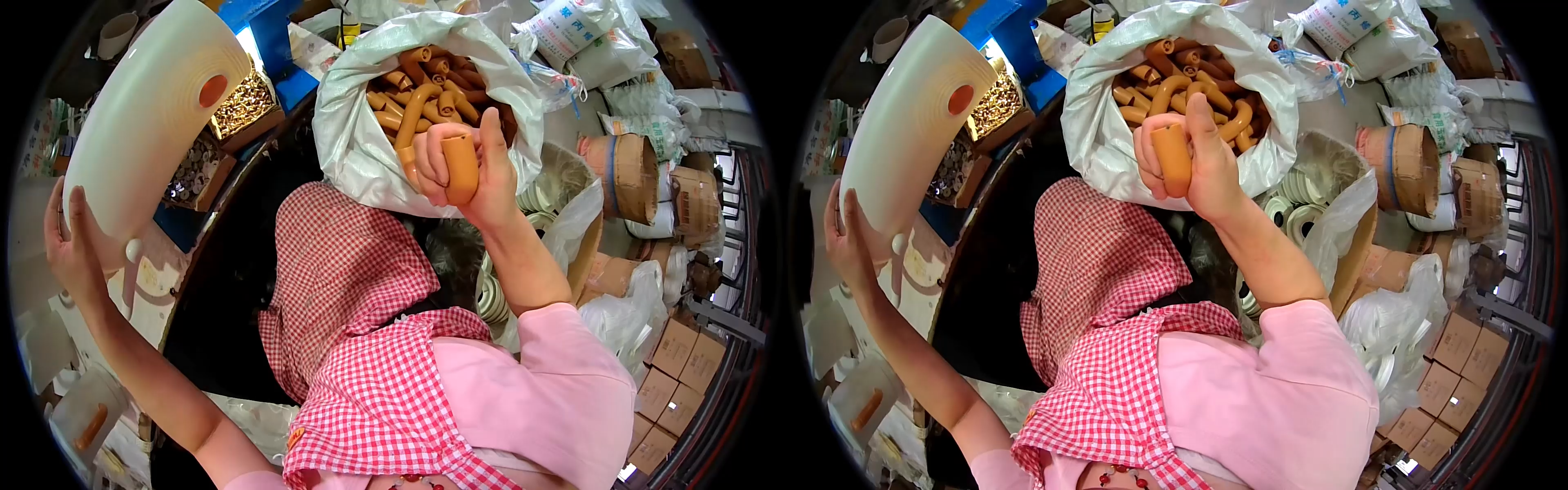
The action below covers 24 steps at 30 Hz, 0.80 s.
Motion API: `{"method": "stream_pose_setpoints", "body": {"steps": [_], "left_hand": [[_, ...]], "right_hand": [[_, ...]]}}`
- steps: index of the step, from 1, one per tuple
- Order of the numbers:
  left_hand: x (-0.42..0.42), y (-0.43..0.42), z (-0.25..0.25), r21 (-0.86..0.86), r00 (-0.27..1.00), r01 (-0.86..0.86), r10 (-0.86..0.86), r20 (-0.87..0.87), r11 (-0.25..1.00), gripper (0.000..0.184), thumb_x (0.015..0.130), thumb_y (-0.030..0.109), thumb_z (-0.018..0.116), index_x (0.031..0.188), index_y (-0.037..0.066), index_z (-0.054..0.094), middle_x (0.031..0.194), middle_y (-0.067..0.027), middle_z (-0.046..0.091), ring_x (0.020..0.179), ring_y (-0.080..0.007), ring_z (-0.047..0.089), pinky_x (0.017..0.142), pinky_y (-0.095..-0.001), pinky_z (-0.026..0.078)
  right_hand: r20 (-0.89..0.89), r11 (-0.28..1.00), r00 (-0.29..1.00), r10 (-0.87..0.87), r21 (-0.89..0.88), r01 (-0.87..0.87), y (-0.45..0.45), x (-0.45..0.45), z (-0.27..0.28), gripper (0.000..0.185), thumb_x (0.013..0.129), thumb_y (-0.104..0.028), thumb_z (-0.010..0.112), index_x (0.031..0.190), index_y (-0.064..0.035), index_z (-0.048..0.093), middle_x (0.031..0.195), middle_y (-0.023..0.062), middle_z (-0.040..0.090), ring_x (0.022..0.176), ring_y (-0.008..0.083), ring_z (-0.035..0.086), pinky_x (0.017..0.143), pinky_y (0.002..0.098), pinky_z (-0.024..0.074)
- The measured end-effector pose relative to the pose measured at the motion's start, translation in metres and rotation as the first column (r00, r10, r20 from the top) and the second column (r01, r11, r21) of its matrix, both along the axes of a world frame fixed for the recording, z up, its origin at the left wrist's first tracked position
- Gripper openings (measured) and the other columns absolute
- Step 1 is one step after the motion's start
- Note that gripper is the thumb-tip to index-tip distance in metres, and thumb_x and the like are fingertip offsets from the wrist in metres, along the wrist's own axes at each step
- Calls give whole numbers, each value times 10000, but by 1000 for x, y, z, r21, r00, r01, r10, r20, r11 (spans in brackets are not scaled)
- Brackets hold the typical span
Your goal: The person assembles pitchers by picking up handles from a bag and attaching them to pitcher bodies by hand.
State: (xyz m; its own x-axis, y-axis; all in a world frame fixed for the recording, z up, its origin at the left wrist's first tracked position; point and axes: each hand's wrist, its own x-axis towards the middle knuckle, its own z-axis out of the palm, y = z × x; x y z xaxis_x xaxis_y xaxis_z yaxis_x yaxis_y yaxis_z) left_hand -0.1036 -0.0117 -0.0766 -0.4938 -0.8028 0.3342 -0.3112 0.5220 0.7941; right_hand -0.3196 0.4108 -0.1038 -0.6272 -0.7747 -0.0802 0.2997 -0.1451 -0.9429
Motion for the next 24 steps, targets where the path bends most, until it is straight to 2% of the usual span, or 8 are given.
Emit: {"method": "stream_pose_setpoints", "body": {"steps": [4, 6, 8, 12, 17, 20, 22, 24], "left_hand": [[1, -3, -4, -54, 1000, 12, -13, -7, 998, 500, 952, 364, 722, 1312, 24, 647, 1282, -109, 659, 1151, -169, 623, 985, -289, 485], [1, -6, -1, -301, 996, 22, 6, 93, 953, 461, 956, 353, 713, 1292, 40, 666, 1270, -121, 670, 1151, -195, 632, 1007, -308, 470], [2, -9, 2, -421, 987, 51, 19, 160, 906, 446, 953, 359, 700, 1263, 39, 676, 1245, -146, 680, 1150, -269, 639, 1010, -354, 462], [-1, 9, 9, -527, 984, 32, 66, 167, 849, 480, 908, 388, 729, 1228, 37, 659, 1240, -162, 661, 1164, -342, 602, 1026, -421, 441], [-3, 26, 18, -521, 975, -20, 131, 177, 853, 506, 898, 406, 725, 1247, 46, 651, 1257, -138, 653, 1199, -327, 571, 1054, -426, 413], [-4, 32, 22, -506, 976, -37, 140, 166, 862, 506, 895, 411, 721, 1243, 51, 651, 1272, -135, 647, 1206, -337, 562, 1061, -433, 408], [-4, 32, 21, -522, 977, -42, 144, 156, 852, 554, 873, 472, 722, 1215, 41, 653, 1268, -137, 649, 1205, -348, 560, 1043, -448, 426], [-3, 31, 20, -532, 979, -41, 140, 146, 846, 547, 865, 449, 735, 1212, 35, 652, 1268, -137, 648, 1211, -347, 557, 1043, -451, 425]], "right_hand": [[-4, 992, 998, 57, -114, -57, -6, -2, -2, 796, 988, -759, 237, 722, -55, 500, 652, 38, 445, 478, 132, 434, 463, 268, 351], [175, 972, 985, 2, -231, 39, -15, 8, 5, 667, 1000, -679, 408, 959, -28, 546, 744, 44, 479, 509, 133, 475, 474, 267, 385], [433, 949, 901, 39, -300, 103, -21, 18, -5, 376, 990, -398, 619, 1148, -74, 514, 816, 33, 471, 594, 145, 512, 520, 299, 445], [744, 974, 662, 86, -204, 102, -32, 37, -46, 248, 937, -169, 593, 1158, -91, 511, 783, 29, 427, 589, 149, 446, 550, 315, 451], [302, 938, 946, 116, -347, -4, -57, 14, 21, 282, 887, -143, 579, 1137, -57, 479, 713, 44, 430, 572, 160, 456, 557, 311, 443], [141, 921, 988, 69, -389, -9, -77, 10, 45, 286, 868, -136, 578, 1117, -47, 469, 710, 52, 471, 618, 170, 487, 628, 319, 458], [-35, 966, 997, 73, -247, -80, -84, 7, 37, 293, 856, -121, 580, 1119, -50, 471, 718, 56, 498, 649, 172, 499, 656, 317, 445], [72, 967, 977, 202, -175, -187, -83, 10, 25, 302, 851, -62, 600, 1126, -45, 475, 733, 47, 510, 633, 133, 477, 596, 267, 387]]}}
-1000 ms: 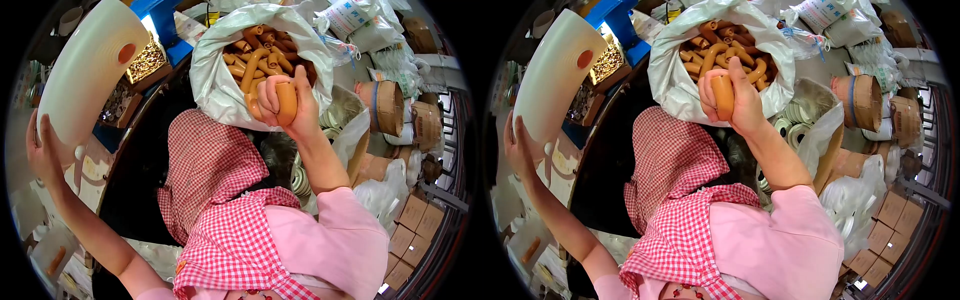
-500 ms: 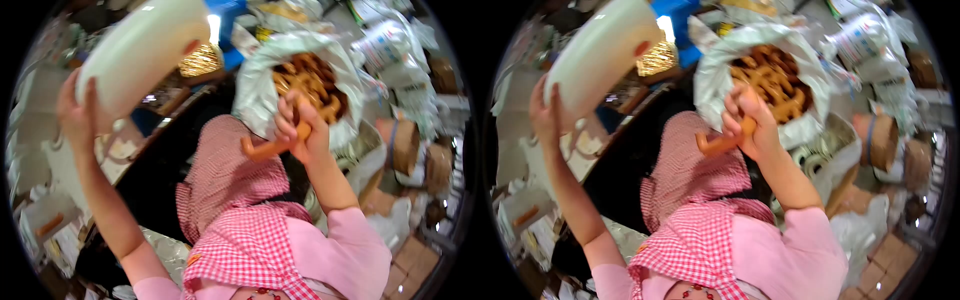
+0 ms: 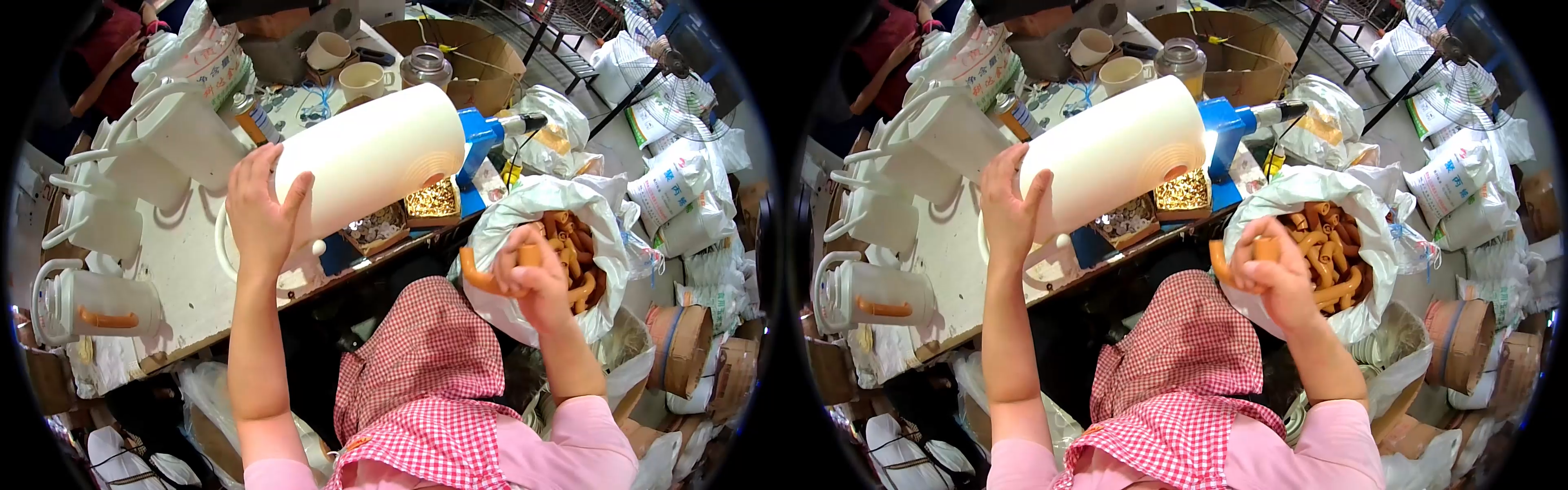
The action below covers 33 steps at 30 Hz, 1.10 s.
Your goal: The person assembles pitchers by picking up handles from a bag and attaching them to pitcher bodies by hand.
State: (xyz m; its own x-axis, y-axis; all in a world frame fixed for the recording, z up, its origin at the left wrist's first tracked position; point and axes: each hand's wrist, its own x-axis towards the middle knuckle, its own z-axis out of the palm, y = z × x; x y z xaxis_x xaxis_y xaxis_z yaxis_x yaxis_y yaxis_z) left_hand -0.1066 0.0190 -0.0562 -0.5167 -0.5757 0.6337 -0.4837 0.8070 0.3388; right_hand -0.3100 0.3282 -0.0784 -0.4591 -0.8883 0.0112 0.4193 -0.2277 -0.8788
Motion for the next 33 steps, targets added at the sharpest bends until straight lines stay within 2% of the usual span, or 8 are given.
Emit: {"method": "stream_pose_setpoints", "body": {"steps": [4, 7, 14, 17, 24, 26, 31, 33], "left_hand": [[-2, 2, 0, 45, 1000, -7, 6, 12, 999, 532, 867, 412, 735, 1231, 35, 644, 1275, -145, 643, 1223, -346, 550, 1054, -448, 420], [0, -2, -3, 23, 1000, -17, 16, 16, 1000, 527, 872, 391, 730, 1251, 37, 637, 1277, -155, 640, 1226, -345, 550, 1066, -440, 415], [-1, -3, -1, -3, 998, -20, 20, 58, 1000, 525, 857, 363, 734, 1232, 9, 637, 1292, -168, 632, 1216, -365, 548, 1072, -467, 400], [-2, 1, 0, 32, 999, 25, -26, 47, 999, 511, 864, 341, 738, 1243, 13, 634, 1298, -159, 630, 1222, -359, 545, 1073, -457, 401], [-2, -4, -8, 93, 1000, 3, -4, 10, 996, 492, 894, 352, 732, 1270, 52, 628, 1299, -135, 629, 1242, -338, 537, 1080, -440, 399], [-1, -6, -11, 102, 1000, 4, -2, -20, 995, 495, 903, 365, 729, 1271, 50, 628, 1299, -131, 630, 1241, -335, 538, 1076, -440, 404], [-3, -3, -10, 148, 1000, 6, -2, -25, 989, 490, 917, 374, 719, 1269, 45, 632, 1294, -138, 632, 1241, -324, 543, 1070, -430, 408], [-2, -8, -9, 175, 1000, 9, -4, -29, 985, 487, 921, 375, 716, 1263, 38, 636, 1287, -146, 636, 1238, -321, 547, 1068, -425, 408]], "right_hand": [[35, 999, 999, -18, 46, 16, -1, 14, 1, 287, 897, 25, 613, 1133, -57, 472, 769, 23, 527, 611, 81, 478, 554, 224, 376], [-168, 976, 965, -199, 49, 210, -6, 17, 12, 287, 910, 28, 607, 1139, -76, 468, 823, 17, 560, 659, 63, 554, 525, 185, 403], [-406, 950, 859, -313, -120, 289, -9, 20, 25, 210, 892, -11, 653, 1063, -55, 540, 879, 15, 556, 686, 74, 549, 606, 212, 440], [-633, 914, 661, -403, -246, 322, -2, 20, 24, 219, 854, 10, 691, 1018, -47, 558, 852, 54, 599, 684, 124, 603, 614, 256, 476], [-754, 806, 332, -566, -592, 30, 7, 5, 55, 329, 755, 75, 713, 1022, -50, 566, 714, 53, 609, 564, 217, 608, 516, 311, 482], [-668, 730, 353, -655, -680, 67, 7, 3, 69, 236, 732, 95, 703, 868, -69, 602, 679, 33, 586, 557, 204, 599, 507, 309, 477], [-456, 323, -191, -869, -815, 481, -64, -110, 101, 109, 945, -100, 657, 892, -7, 634, 769, 37, 620, 720, 131, 596, 693, 263, 491], [-371, 223, -295, -881, -874, 433, -72, -128, 114, 252, 976, -136, 631, 1158, 24, 564, 1025, 78, 629, 941, 152, 584, 868, 290, 458]]}}
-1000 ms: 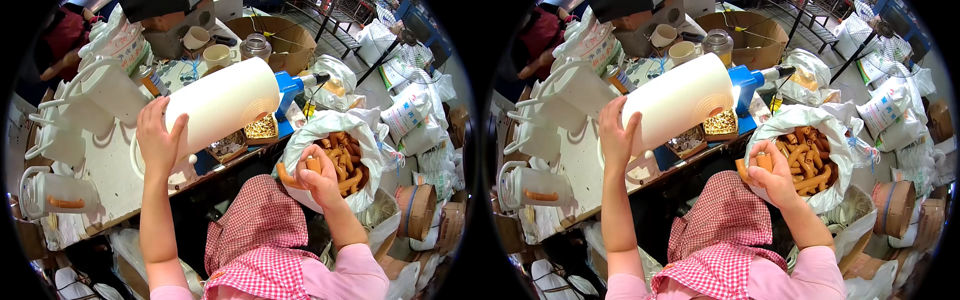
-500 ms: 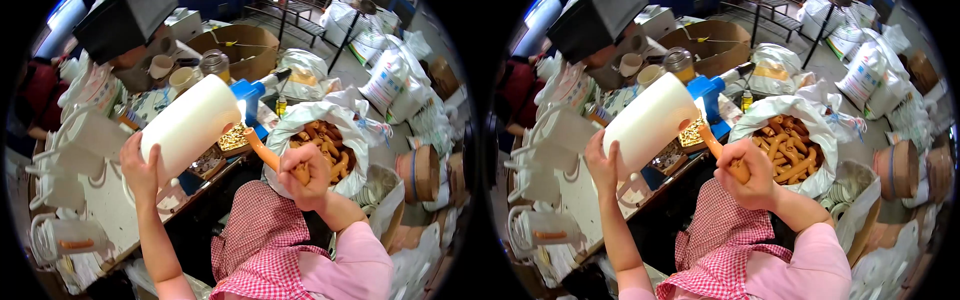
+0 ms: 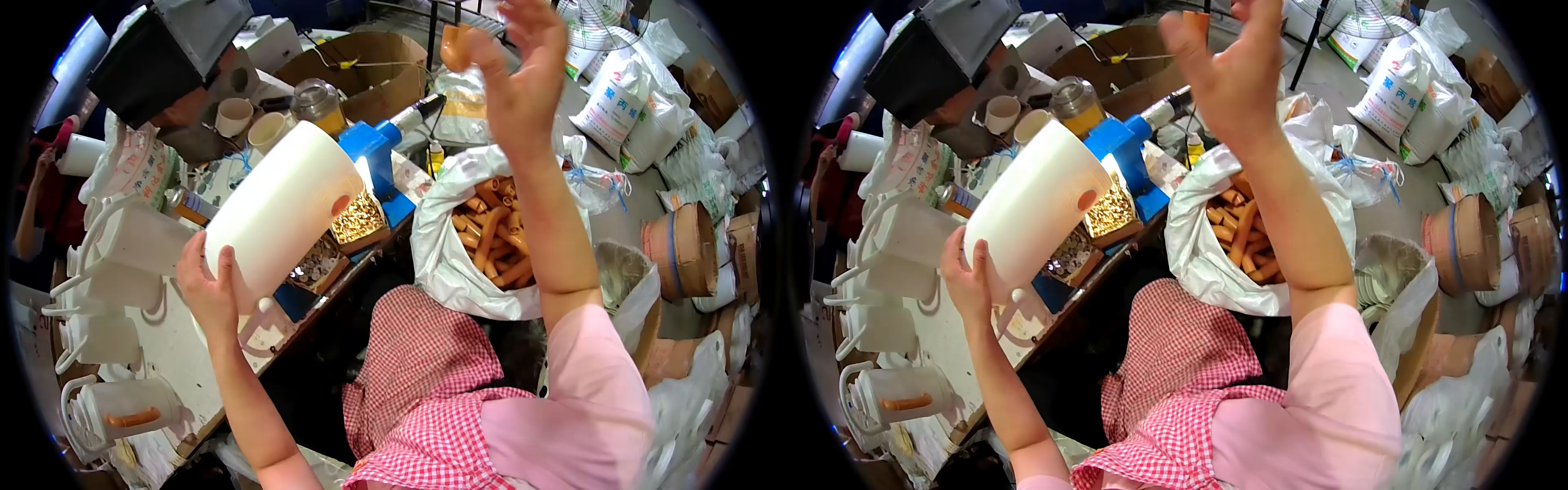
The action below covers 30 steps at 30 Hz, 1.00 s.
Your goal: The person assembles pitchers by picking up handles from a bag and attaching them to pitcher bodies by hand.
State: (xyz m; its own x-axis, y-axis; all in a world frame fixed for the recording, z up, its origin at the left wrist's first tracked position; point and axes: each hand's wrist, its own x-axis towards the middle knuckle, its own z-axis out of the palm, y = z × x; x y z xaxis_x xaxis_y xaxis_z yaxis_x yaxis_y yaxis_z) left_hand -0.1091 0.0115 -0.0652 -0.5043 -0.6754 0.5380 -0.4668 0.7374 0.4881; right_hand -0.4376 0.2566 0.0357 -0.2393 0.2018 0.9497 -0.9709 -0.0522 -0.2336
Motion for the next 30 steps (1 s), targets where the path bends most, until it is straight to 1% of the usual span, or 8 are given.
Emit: {"method": "stream_pose_setpoints", "body": {"steps": [1, 4, 8, 13, 21, 22, 25, 30], "left_hand": [[1, -5, 1, -2, 1000, 23, -23, 1, 1000, 485, 923, 372, 715, 1258, 30, 641, 1277, -154, 642, 1214, -326, 564, 1060, -424, 414], [2, -4, -2, -41, 998, 63, -63, -3, 997, 461, 938, 330, 713, 1254, 1, 646, 1257, -169, 653, 1157, -323, 611, 1030, -414, 442], [1, -10, -7, 33, 991, 119, -116, -70, 992, 443, 959, 293, 703, 1271, -14, 635, 1270, -160, 643, 1191, -281, 604, 1054, -385, 440], [0, -11, -10, 51, 988, 134, -129, -82, 990, 464, 968, 290, 703, 1282, -40, 619, 1286, -159, 631, 1217, -269, 592, 1084, -372, 427], [1, -6, -5, 24, 998, 50, -48, -49, 998, 460, 961, 331, 702, 1283, 8, 637, 1279, -137, 633, 1212, -266, 583, 1075, -376, 426], [0, -5, -4, 9, 998, 57, -56, -42, 998, 453, 956, 336, 704, 1276, 19, 644, 1274, -132, 636, 1205, -267, 583, 1070, -378, 426], [0, -6, -2, -36, 998, 59, -59, -6, 998, 450, 942, 337, 714, 1258, 23, 649, 1276, -135, 637, 1187, -282, 587, 1065, -389, 420], [0, -3, -3, -59, 999, 35, -36, -19, 998, 458, 933, 347, 718, 1252, 26, 651, 1262, -137, 641, 1172, -297, 585, 1060, -398, 417]], "right_hand": [[37, 999, 998, 40, 20, -41, 10, 7, 0, 492, 933, -186, 687, 1332, 18, 483, 1192, 112, 599, 1114, 188, 569, 1002, 329, 427], [95, 897, 966, 240, 358, -258, 62, 4, -27, 332, 977, -202, 650, 1194, 2, 503, 1102, 87, 585, 1031, 174, 538, 929, 340, 418], [619, 846, 771, -149, 483, -225, 105, 32, -105, 220, 989, -216, 627, 920, -7, 648, 745, 72, 674, 676, 138, 631, 656, 302, 505], [219, 22, 654, -724, 955, -297, 139, 88, -205, 455, 916, -385, 659, 1303, -158, 582, 1084, 197, 679, 908, 404, 685, 818, 517, 547], [633, 814, 743, -215, 537, -221, 122, 92, -220, 260, 871, -6, 671, 933, -31, 420, 962, 173, 589, 740, 316, 582, 694, 367, 486], [630, 828, 777, 11, 430, -360, 119, 98, -204, 348, 886, 140, 568, 896, -90, 307, 954, 151, 518, 784, 207, 532, 704, 306, 472], [382, 838, 895, 230, 389, -382, 116, 105, -173, 329, 829, 106, 626, 881, -70, 352, 998, 197, 620, 714, 259, 584, 627, 345, 482], [245, 812, 932, 268, 462, -356, 106, 114, -147, 369, 795, 141, 619, 888, -79, 337, 1038, 254, 625, 628, 205, 604, 523, 293, 496]]}}
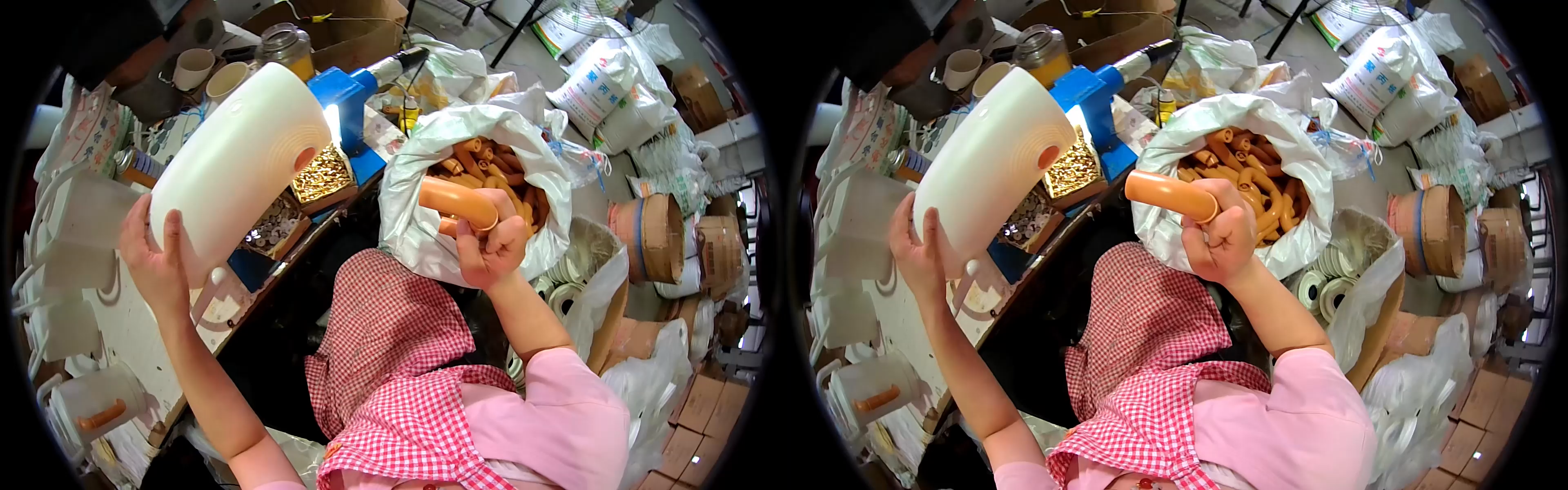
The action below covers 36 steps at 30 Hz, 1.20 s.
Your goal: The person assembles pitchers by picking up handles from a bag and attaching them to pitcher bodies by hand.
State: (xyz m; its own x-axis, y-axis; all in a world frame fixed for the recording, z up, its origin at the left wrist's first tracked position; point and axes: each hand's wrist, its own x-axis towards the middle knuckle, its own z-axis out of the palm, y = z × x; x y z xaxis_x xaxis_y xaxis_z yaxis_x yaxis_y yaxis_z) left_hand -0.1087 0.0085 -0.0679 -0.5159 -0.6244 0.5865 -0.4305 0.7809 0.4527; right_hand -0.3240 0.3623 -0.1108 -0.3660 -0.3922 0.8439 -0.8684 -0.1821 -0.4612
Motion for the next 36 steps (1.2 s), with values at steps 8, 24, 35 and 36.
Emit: {"method": "stream_pose_setpoints", "body": {"steps": [8, 24, 35, 36], "left_hand": [[6, 0, 7, -168, 991, 11, 11, 131, 986, 500, 889, 307, 681, 1299, 28, 609, 1308, -184, 620, 1245, -368, 538, 1095, -462, 372], [19, 3, 1, 68, 983, -83, 93, -160, 994, 558, 686, 421, 848, 1131, 115, 710, 1212, -56, 676, 1166, -278, 597, 963, -442, 482], [17, 3, -7, 149, 979, -135, 155, -132, 980, 575, 715, 489, 826, 1154, 132, 727, 1147, -13, 663, 1191, -227, 545, 1005, -505, 409], [18, 4, -6, 155, 979, -134, 155, -135, 979, 575, 715, 489, 826, 1154, 132, 727, 1147, -13, 663, 1191, -227, 545, 1005, -505, 409]], "right_hand": [[721, 969, 648, 244, -152, -196, -40, 24, 23, 243, 938, -13, 606, 1092, -70, 427, 924, 133, 625, 614, 134, 577, 557, 217, 476], [242, 363, 880, 408, 842, -399, -314, 54, 157, 282, 971, -288, 643, 942, -8, 660, 815, 27, 719, 712, 80, 603, 624, 243, 474], [520, 213, 809, 274, 787, -579, -332, 50, 140, 283, 1052, -283, 576, 921, -36, 612, 613, -44, 515, 469, 10, 397, 431, 210, 305], [518, 209, 811, 271, 791, -575, -332, 50, 141, 283, 1052, -283, 576, 921, -36, 612, 613, -44, 515, 469, 10, 397, 431, 210, 305]]}}
